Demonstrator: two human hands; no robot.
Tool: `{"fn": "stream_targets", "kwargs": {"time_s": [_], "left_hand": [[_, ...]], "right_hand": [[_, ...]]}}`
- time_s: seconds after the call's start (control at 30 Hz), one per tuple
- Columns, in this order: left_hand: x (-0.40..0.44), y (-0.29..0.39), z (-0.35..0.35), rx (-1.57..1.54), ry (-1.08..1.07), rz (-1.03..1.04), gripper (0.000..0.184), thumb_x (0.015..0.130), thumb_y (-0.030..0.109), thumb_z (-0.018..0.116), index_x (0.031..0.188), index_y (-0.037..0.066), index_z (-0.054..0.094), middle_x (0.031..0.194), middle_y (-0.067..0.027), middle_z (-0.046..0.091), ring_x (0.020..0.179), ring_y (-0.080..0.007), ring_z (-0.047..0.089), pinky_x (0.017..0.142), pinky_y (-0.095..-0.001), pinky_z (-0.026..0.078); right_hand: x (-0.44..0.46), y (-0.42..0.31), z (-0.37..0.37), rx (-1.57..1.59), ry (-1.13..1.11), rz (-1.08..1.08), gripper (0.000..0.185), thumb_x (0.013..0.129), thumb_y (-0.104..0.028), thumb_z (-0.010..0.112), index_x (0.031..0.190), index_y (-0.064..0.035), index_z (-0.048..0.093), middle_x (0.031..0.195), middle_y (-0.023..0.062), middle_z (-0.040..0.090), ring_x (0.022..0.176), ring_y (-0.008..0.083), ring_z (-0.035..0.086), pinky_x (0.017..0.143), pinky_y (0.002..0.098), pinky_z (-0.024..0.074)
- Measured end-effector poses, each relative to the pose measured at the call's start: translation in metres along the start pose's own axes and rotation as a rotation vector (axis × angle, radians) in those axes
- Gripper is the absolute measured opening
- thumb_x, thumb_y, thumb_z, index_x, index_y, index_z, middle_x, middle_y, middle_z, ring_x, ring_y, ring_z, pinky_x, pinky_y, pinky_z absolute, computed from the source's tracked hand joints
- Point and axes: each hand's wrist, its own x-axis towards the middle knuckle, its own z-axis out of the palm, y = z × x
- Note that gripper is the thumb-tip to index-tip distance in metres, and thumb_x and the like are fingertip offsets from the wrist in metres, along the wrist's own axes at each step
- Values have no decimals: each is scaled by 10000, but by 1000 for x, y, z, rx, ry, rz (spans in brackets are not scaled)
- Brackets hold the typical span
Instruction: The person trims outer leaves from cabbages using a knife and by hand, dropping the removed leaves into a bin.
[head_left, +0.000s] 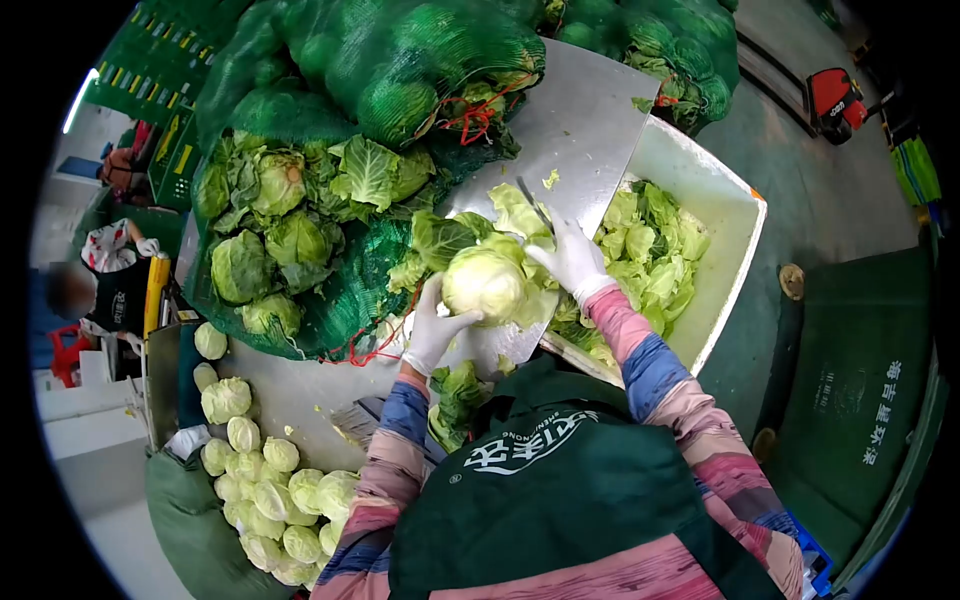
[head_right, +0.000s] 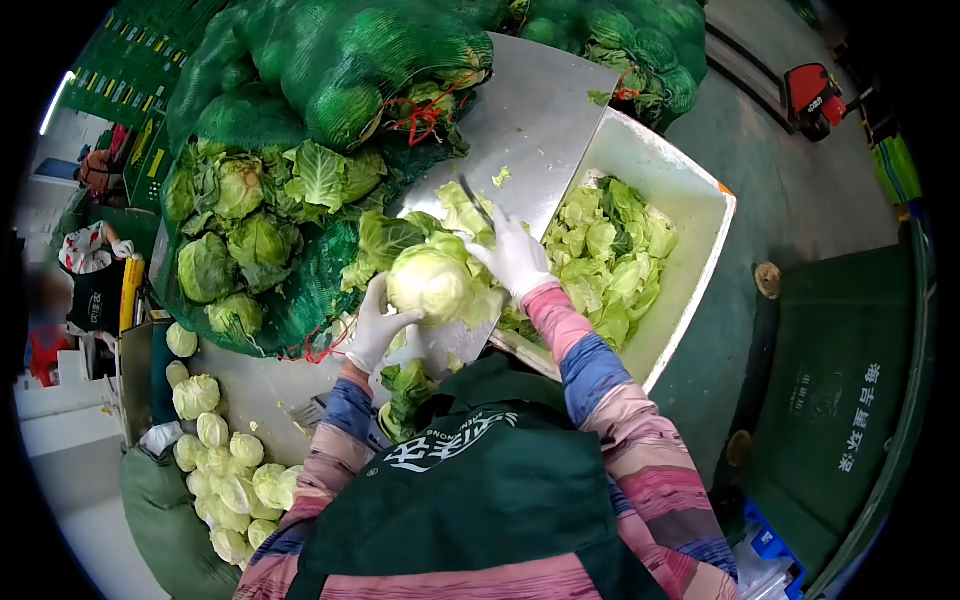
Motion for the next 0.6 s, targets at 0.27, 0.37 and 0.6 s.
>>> {"fn": "stream_targets", "kwargs": {"time_s": [0.27, 0.37, 0.6], "left_hand": [[49, -9, 54, -101, 180, 53, 980, 650, 249, 856, 1423, -8, 311, 1391, -221, 397, 1284, -301, 424, 1043, -353, 396], [44, 16, 74, 199, 317, 124, 1018, 609, 326, 867, 1396, -16, 319, 1341, -239, 409, 1225, -335, 450, 1040, -379, 389], [38, 39, 91, 465, 323, 158, 989, 565, 299, 871, 1349, 12, 341, 1270, -229, 430, 1181, -394, 406, 1021, -458, 352]], "right_hand": [[3, 13, 31, 176, -99, -154, 601, 937, -470, 474, 1320, -6, 463, 891, 273, 653, 850, 428, 632, 757, 472, 503], [-7, 3, 12, 47, -166, -140, 624, 958, -477, 417, 1338, 17, 430, 876, 274, 654, 825, 423, 637, 740, 477, 503], [-8, -6, -2, -145, -175, -169, 604, 966, -439, 417, 1414, -42, 338, 776, 232, 658, 690, 419, 634, 639, 508, 498]]}}
